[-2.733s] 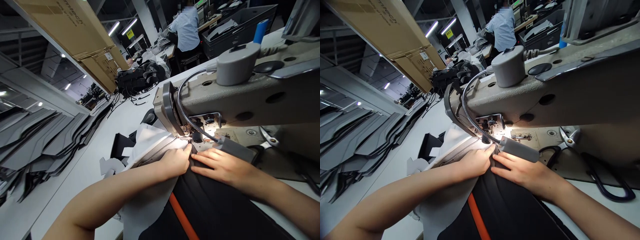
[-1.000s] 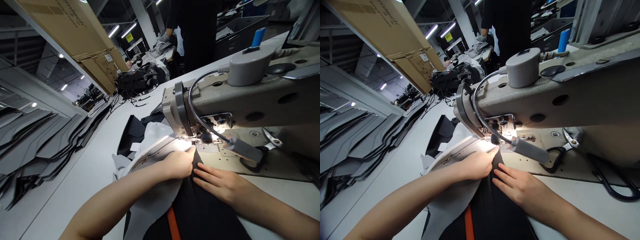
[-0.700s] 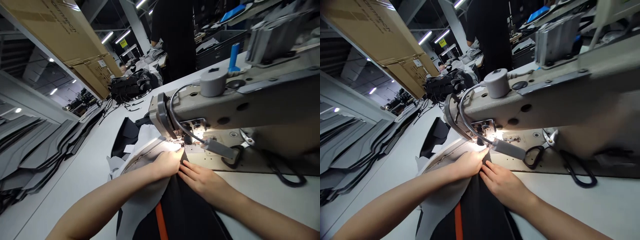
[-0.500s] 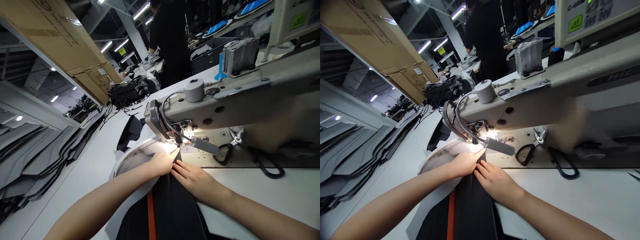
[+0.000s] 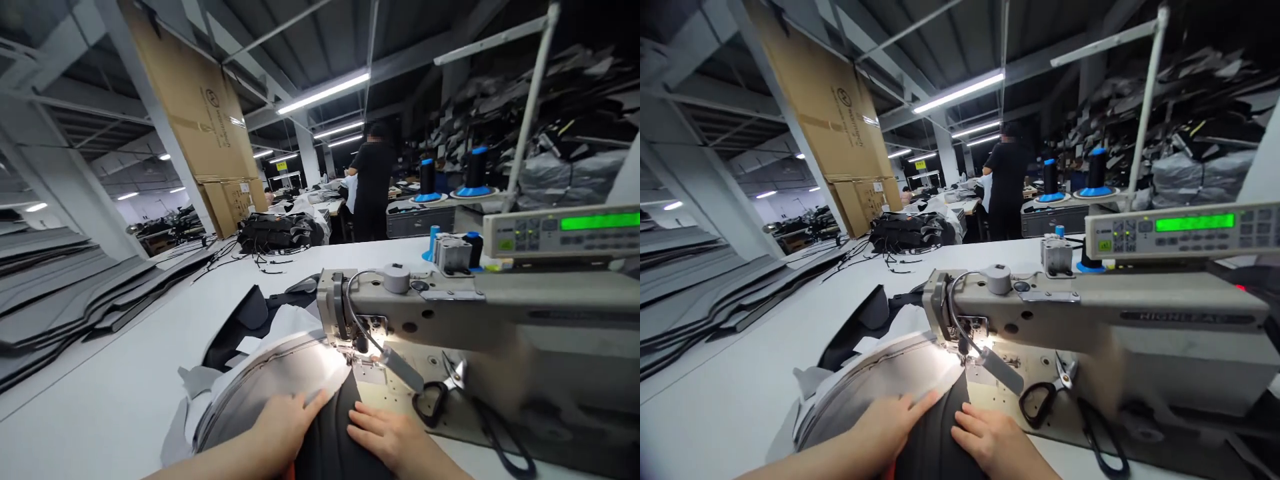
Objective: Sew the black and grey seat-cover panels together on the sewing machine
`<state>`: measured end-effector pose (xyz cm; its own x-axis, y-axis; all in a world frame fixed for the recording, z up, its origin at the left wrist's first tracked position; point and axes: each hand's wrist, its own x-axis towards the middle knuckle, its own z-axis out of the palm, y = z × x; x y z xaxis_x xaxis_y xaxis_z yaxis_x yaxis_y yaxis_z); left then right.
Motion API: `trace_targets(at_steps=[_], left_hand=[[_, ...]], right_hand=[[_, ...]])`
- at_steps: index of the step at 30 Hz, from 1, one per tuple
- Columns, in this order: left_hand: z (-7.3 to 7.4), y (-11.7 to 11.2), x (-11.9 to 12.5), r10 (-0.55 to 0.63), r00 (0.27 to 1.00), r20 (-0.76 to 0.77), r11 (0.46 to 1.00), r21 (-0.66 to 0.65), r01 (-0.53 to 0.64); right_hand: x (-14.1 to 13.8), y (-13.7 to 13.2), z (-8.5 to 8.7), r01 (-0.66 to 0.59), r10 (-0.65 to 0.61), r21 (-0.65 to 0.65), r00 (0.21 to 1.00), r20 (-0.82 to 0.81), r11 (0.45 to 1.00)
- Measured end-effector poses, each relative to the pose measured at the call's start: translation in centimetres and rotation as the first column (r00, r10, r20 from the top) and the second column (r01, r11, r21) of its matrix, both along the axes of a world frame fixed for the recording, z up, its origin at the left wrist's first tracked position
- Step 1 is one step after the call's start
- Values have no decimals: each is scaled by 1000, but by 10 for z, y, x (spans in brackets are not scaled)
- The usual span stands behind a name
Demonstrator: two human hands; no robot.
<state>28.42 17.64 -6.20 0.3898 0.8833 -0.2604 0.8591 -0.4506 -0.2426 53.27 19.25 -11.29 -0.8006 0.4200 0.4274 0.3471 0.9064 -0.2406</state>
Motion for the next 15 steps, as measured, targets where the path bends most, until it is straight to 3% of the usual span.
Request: trace_targets(at_steps=[2, 4, 7, 9, 11, 12, 13, 15], left_hand=[[-7, -13, -20, 11, 999, -33, 992, 126, -7], [-4, -23, -52, -36, 999, -25, 953, 300, 41], [29, -36, -103, -72, 997, -33, 847, 525, 79], [59, -46, -121, -42, 998, -44, 816, 576, 59], [75, -61, -118, -78, 997, -15, 826, 559, 73], [75, -72, -109, -135, 991, 5, 850, 514, 113], [68, -83, -96, -211, 977, 31, 884, 433, 177], [40, -109, -64, -373, 925, 75, 919, 167, 357]], right_hand=[[1, 1, 3, -34, 34, -1, 999, 9, 999], [-4, 1, -2, -55, 54, 48, 998, 7, 997], [-20, -5, -18, -41, 51, 228, 998, -40, 973], [-31, -14, -27, 29, 0, 292, 995, -100, 956], [-38, -24, -28, 80, -41, 254, 987, -153, 964], [-40, -28, -25, 96, -53, 219, 980, -192, 971], [-42, -30, -19, 115, -69, 181, 968, -243, 977], [-50, -29, -2, 181, -135, 105, 927, -350, 978]])
